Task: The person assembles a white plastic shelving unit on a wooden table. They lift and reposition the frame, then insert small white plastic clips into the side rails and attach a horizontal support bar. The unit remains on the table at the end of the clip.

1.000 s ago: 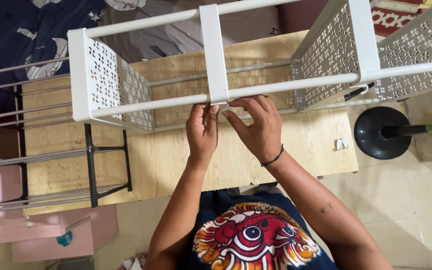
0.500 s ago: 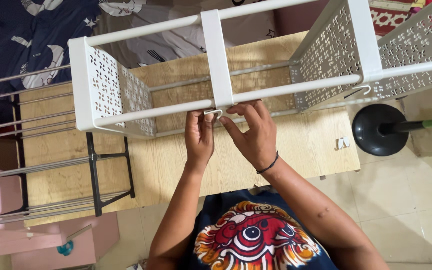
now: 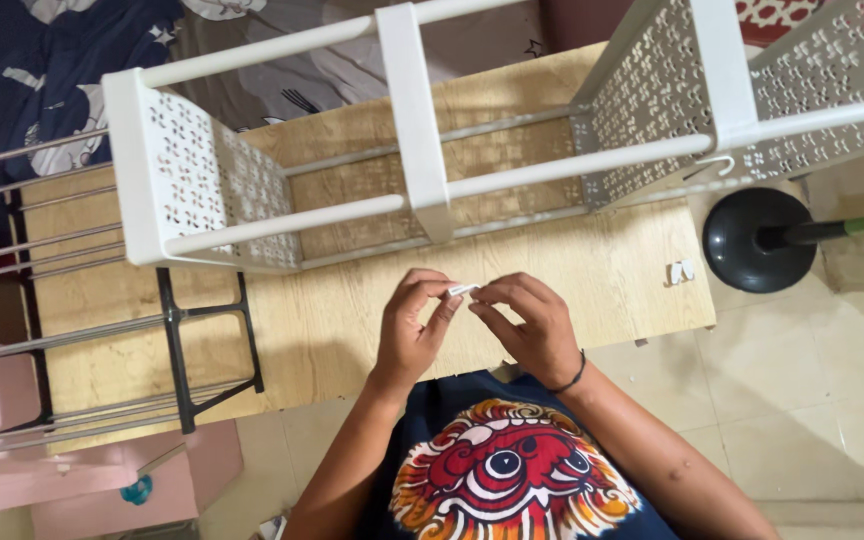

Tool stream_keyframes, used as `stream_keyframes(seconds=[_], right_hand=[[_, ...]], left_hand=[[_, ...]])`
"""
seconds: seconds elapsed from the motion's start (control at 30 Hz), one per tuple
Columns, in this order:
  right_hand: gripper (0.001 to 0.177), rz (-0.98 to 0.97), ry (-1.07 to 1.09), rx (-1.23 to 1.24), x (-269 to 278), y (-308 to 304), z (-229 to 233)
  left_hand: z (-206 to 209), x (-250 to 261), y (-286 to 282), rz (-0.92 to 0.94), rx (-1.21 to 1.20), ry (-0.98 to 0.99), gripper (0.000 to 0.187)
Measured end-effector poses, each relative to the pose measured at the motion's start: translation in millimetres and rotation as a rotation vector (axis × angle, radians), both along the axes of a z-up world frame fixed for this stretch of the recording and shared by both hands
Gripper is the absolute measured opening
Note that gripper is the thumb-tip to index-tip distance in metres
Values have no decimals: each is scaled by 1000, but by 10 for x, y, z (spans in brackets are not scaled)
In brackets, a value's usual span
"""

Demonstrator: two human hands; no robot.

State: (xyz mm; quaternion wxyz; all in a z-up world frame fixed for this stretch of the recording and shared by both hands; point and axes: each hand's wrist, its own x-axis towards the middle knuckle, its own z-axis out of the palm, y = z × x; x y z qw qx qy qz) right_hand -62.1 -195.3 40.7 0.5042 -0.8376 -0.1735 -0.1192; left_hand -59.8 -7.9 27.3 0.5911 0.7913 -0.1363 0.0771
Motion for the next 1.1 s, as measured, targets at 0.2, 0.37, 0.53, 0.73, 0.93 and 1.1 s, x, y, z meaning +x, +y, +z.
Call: stream_keyframes(seconds=[0.2, 0.37, 0.53, 0.73, 0.93, 1.1], right_hand=[[20, -98, 6, -113, -248, -451, -328], [18, -249, 44, -247, -417, -877, -581], [12, -416, 107, -352, -539, -1255, -766], [9, -566, 158, -393, -565, -1693, -912], [11, -615, 183, -421, -527, -2080, -1092], [12, -608, 224, -409, -465, -2299, -1260]], left_hand=[[-472, -79, -480, -175, -182, 225, 11], [-956, -22, -1011, -261, -280, 502, 14], [-1251, -22, -1562, -253, -212, 442, 22], [-1380, 85, -2090, -335, -11, 341, 28], [-1378, 153, -2445, -380, 190, 194, 42], [-1433, 140, -2722, -306, 396, 34, 50]])
